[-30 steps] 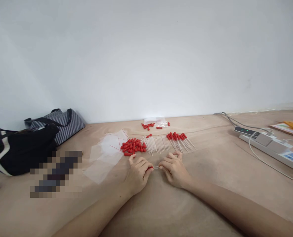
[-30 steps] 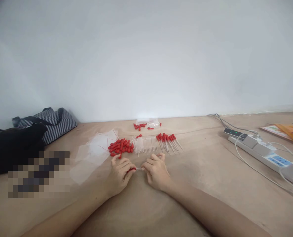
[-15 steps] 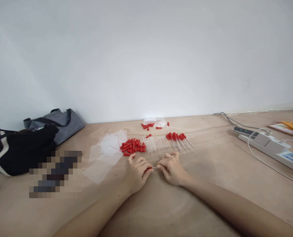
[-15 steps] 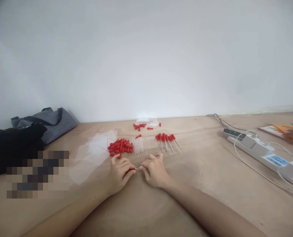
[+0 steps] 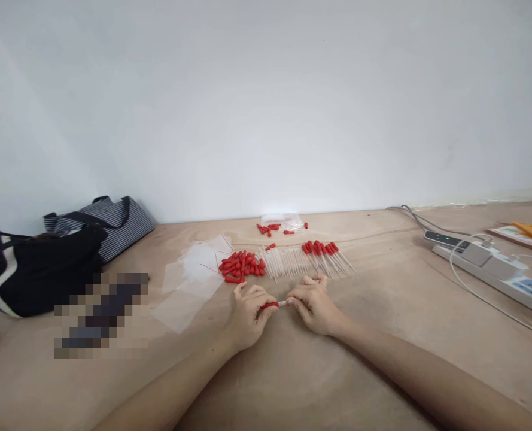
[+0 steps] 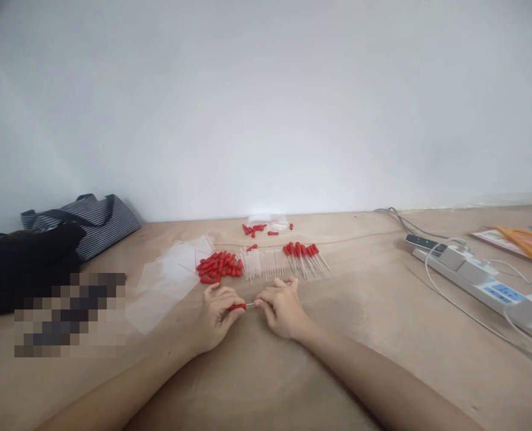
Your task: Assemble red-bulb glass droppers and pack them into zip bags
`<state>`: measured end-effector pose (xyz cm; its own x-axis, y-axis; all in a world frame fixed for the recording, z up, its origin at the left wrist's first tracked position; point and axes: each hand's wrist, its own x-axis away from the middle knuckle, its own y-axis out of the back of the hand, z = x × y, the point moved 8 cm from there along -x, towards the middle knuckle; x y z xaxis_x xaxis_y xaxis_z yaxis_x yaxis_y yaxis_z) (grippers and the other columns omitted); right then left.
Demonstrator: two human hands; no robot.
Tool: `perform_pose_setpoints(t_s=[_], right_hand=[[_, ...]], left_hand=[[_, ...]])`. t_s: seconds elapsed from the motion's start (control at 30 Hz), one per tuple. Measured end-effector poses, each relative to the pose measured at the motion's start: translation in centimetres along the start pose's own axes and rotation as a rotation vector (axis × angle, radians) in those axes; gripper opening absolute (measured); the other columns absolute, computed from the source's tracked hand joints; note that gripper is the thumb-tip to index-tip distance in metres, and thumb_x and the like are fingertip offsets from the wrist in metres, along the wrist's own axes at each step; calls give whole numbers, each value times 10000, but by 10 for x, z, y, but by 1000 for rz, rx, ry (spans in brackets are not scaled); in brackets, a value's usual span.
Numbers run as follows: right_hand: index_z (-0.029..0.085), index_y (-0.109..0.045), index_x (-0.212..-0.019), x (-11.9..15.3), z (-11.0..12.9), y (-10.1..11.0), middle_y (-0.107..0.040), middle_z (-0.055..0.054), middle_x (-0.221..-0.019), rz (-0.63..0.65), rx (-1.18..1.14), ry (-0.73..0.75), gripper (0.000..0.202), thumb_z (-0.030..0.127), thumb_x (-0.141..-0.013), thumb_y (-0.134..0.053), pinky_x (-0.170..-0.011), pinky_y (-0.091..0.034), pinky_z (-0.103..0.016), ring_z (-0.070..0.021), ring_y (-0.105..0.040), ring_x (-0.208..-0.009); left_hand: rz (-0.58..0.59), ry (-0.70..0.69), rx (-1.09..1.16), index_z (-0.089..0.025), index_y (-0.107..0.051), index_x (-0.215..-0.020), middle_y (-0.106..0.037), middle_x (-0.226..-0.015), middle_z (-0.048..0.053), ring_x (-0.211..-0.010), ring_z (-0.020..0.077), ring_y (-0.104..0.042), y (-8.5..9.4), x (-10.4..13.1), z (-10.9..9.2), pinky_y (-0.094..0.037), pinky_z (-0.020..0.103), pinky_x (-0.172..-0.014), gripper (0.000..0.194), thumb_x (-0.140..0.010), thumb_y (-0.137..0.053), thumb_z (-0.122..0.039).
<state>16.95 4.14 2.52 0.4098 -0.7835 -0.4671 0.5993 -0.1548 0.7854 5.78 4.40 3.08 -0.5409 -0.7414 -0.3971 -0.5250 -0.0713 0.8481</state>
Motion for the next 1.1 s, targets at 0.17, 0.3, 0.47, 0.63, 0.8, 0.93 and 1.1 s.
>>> perform_pose_setpoints(t_s=[0.17, 0.3, 0.47, 0.63, 0.8, 0.93, 1.1], right_hand=[[201, -582, -698, 1, -1, -5, -615, 23, -630, 17, -13, -28, 233, 202, -849, -405, -725, -194, -321, -120, -447, -691], [206, -588, -770, -1, 0, -3, -630, 6, -700, 77, -38, 23, 246, 250, -877, -371, -742, -212, -329, -130, -462, -722], [207, -592, -884, 0, 0, 7, -619, -26, -795, 103, 34, 143, 194, 240, -860, -403, -757, -225, -327, -150, -468, -799], [230, -640, -800, -1, -32, 27, -616, -27, -740, -74, 219, -20, 200, 259, -827, -444, -725, -211, -332, -163, -478, -772], [211, -640, -833, 2, -100, 54, -649, -39, -781, -362, 250, -550, 241, 305, -794, -421, -744, -202, -346, -191, -515, -805], [197, -616, -886, -1, -121, 47, -652, -45, -758, -334, 290, -710, 246, 301, -766, -428, -766, -196, -361, -213, -526, -843], [191, -604, -859, -4, -125, 37, -648, -59, -766, -284, 357, -737, 221, 291, -764, -431, -772, -197, -379, -229, -526, -871]], left_hand=[[15, -3, 6, -225, -583, -740, -622, -703, -34, -792, 157, -549, -3, 1, 1, -153, 467, -930, 112, -794, -488, -246], [15, 3, 1, -224, -582, -752, -631, -714, -24, -807, 166, -543, -2, 0, 4, -137, 483, -937, 131, -806, -469, -261], [43, 33, 0, -229, -580, -752, -642, -743, -28, -823, 171, -540, 2, -2, 11, -133, 494, -934, 159, -826, -449, -282], [-54, 107, -29, -249, -507, -1060, -608, -990, 28, -950, 214, -500, 8, -2, 25, -195, 472, -921, 310, -783, -510, -389], [-113, 204, -57, -240, -452, -1115, -590, -1005, 43, -957, 230, -489, 9, -1, 39, -265, 441, -873, 376, -763, -539, -340], [-100, 184, -70, -238, -478, -1064, -584, -1026, 41, -980, 234, -484, 7, -1, 36, -246, 456, -891, 324, -751, -549, -283], [-79, 196, -84, -235, -528, -989, -583, -1015, 28, -983, 238, -477, 7, -1, 37, -239, 469, -886, 248, -746, -557, -272]])
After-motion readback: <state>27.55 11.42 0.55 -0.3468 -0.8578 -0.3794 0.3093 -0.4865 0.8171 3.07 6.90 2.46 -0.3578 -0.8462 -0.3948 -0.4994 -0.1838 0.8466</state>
